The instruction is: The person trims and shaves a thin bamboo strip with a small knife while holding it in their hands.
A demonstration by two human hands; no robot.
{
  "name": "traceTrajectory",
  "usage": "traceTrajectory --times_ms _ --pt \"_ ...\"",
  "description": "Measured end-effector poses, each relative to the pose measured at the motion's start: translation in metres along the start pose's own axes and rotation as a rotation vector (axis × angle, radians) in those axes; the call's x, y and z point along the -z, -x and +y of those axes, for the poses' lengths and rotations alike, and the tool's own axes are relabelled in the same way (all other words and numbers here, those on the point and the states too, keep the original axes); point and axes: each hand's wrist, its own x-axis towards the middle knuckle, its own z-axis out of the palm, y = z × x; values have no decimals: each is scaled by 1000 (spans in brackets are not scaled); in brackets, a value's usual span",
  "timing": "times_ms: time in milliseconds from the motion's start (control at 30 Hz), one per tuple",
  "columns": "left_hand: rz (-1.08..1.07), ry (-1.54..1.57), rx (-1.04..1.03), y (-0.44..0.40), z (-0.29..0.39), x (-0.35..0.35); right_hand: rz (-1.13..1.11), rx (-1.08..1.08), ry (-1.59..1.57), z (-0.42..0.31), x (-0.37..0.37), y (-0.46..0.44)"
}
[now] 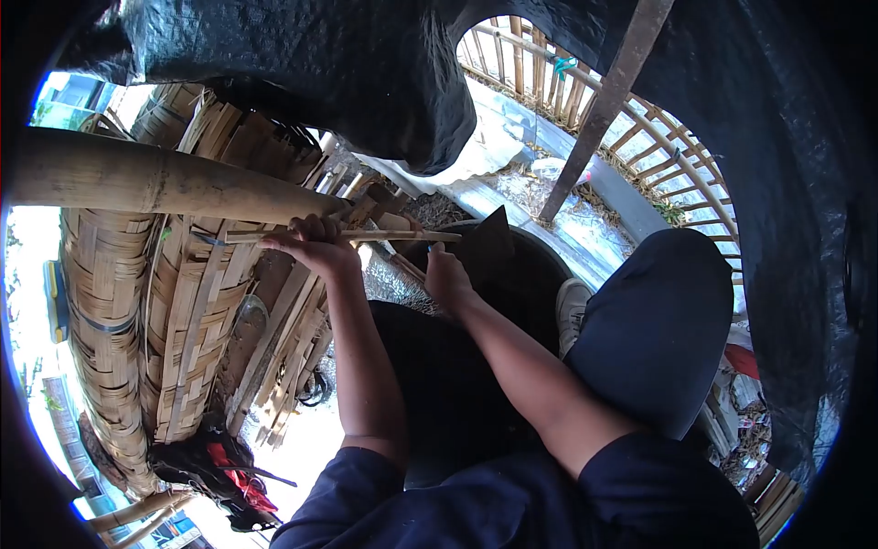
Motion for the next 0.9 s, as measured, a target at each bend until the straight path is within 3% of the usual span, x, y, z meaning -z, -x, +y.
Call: traceTrajectory --times_ms 133,200,233,333,467,600,733,900 --pt "-69 1 5 1 -2 -3 -91 70 -39 -41 14 -1" --pt "-108 18 20 0 -9 -5 5 301 111 -52 11 -8" --pt "-155 34 33 1 -11 -5 -70 159 50 -54 26 -6" --pt "15 -28 7 2 -5 -13 -18 274 -119 -3 27 -14" --pt "-52 3 -32 -2 -3 -3 -92 221 134 -33 19 -21" --pt "-41 123 21 5 -14 -7 43 188 60 -41 39 -10" --pt "-130 -9 37 8 -24 -15 97 311 -60 -21 36 -9" --pt "-127 -40 39 10 -24 -12 115 210 84 -7 25 -3"
